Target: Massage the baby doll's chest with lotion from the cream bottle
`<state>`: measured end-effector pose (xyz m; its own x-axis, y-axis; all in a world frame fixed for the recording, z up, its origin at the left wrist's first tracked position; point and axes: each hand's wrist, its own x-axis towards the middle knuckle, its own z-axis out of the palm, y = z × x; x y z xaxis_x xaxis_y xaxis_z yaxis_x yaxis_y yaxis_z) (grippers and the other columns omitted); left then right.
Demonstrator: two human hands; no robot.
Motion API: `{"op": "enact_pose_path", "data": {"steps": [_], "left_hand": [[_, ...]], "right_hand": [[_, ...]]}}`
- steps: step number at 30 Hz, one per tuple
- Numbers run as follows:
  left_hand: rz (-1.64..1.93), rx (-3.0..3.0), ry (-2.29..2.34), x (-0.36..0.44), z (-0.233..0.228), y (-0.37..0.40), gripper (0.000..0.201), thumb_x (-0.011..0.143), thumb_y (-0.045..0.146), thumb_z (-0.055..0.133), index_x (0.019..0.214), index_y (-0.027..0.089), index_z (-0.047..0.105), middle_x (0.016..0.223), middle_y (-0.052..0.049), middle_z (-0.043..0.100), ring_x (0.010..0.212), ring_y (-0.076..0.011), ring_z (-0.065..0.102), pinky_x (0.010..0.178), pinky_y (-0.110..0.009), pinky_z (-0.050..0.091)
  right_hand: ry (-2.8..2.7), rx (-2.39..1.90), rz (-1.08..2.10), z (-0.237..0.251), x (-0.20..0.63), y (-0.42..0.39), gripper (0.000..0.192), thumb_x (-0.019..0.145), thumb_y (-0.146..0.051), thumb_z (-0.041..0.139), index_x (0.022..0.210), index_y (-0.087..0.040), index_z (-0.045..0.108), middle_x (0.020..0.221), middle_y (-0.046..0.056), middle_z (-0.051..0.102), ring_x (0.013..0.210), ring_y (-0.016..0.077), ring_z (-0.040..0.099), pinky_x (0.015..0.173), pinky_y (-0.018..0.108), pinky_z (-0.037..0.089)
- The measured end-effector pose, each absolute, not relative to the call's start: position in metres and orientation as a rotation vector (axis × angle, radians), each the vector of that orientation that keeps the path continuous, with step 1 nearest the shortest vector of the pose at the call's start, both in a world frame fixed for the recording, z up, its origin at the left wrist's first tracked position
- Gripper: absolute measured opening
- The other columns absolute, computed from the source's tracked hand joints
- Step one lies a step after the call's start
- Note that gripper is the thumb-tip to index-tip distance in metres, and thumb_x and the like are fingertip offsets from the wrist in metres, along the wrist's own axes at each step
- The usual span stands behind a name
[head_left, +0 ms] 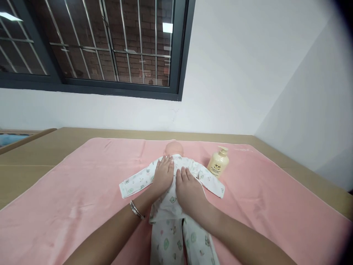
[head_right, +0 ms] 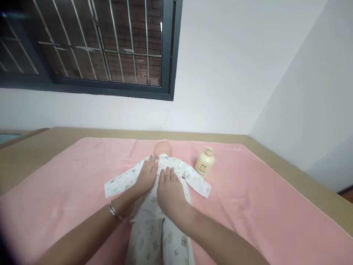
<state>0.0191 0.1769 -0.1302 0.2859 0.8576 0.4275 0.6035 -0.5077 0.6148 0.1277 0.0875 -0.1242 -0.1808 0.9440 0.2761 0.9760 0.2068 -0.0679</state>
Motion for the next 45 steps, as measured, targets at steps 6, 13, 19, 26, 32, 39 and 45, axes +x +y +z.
{"op": "enact_pose_path", "data": {"steps": [6,13,19,26,32,39,45], "left_hand": [[1.026,2.473,1.435,0.022,-0.133,0.162,0.044,0.093,0.025,0.032,0.131,0.01,0.049,0.14,-0.018,0.047,0.135,-0.0299,0.037,0.11,-0.053,0.028],[0.948,2.7,1.457,0.021,-0.136,0.134,0.037,0.085,0.019,0.04,0.115,0.008,0.059,0.117,-0.023,0.062,0.116,-0.0343,0.055,0.1,-0.052,0.038],[1.092,2.559,1.327,0.017,-0.12,0.166,0.037,0.091,0.028,0.035,0.116,0.012,0.056,0.122,-0.019,0.06,0.121,-0.0301,0.051,0.103,-0.049,0.038],[1.063,2.548,1.312,0.021,-0.126,0.176,0.04,0.092,0.026,0.031,0.123,0.008,0.051,0.131,-0.02,0.053,0.127,-0.0293,0.045,0.107,-0.05,0.035],[1.152,2.603,1.348,0.025,-0.144,0.165,0.042,0.093,0.027,0.032,0.125,0.007,0.053,0.135,-0.021,0.05,0.131,-0.0309,0.042,0.11,-0.049,0.032],[1.222,2.601,1.396,0.025,-0.146,0.161,0.04,0.091,0.022,0.037,0.124,0.008,0.053,0.133,-0.02,0.052,0.128,-0.031,0.046,0.107,-0.051,0.036],[1.225,2.57,1.417,0.025,-0.148,0.16,0.039,0.091,0.022,0.037,0.124,0.009,0.052,0.134,-0.019,0.051,0.129,-0.0304,0.044,0.108,-0.05,0.036]], "right_hand": [[-2.102,-1.698,-0.011,-0.113,0.152,0.112,0.049,0.097,-0.028,0.025,0.138,-0.008,0.043,0.142,0.015,0.043,0.136,0.0243,0.033,0.113,0.042,0.027],[-2.016,-1.751,0.145,-0.115,0.177,0.144,0.055,0.096,-0.03,0.024,0.144,-0.004,0.03,0.15,0.016,0.029,0.141,0.022,0.022,0.115,0.042,0.02],[-2.078,-1.854,-0.135,-0.121,0.139,0.102,0.053,0.094,-0.028,0.032,0.142,-0.005,0.036,0.147,0.019,0.034,0.138,0.0313,0.028,0.113,0.049,0.022],[-2.136,-1.814,-0.188,-0.117,0.134,0.094,0.049,0.094,-0.023,0.031,0.137,-0.004,0.043,0.14,0.021,0.044,0.134,0.0305,0.037,0.113,0.045,0.024],[-1.996,-1.826,0.011,-0.117,0.165,0.134,0.054,0.098,-0.033,0.02,0.142,-0.003,0.035,0.147,0.016,0.035,0.139,0.0234,0.026,0.115,0.043,0.018],[-1.975,-1.823,0.054,-0.127,0.168,0.136,0.058,0.098,-0.037,0.019,0.146,-0.003,0.025,0.152,0.015,0.024,0.142,0.0226,0.016,0.116,0.042,0.011],[-1.997,-1.839,-0.149,-0.123,0.162,0.129,0.053,0.098,-0.031,0.024,0.14,-0.002,0.038,0.144,0.018,0.039,0.137,0.0253,0.031,0.113,0.042,0.019]]}}
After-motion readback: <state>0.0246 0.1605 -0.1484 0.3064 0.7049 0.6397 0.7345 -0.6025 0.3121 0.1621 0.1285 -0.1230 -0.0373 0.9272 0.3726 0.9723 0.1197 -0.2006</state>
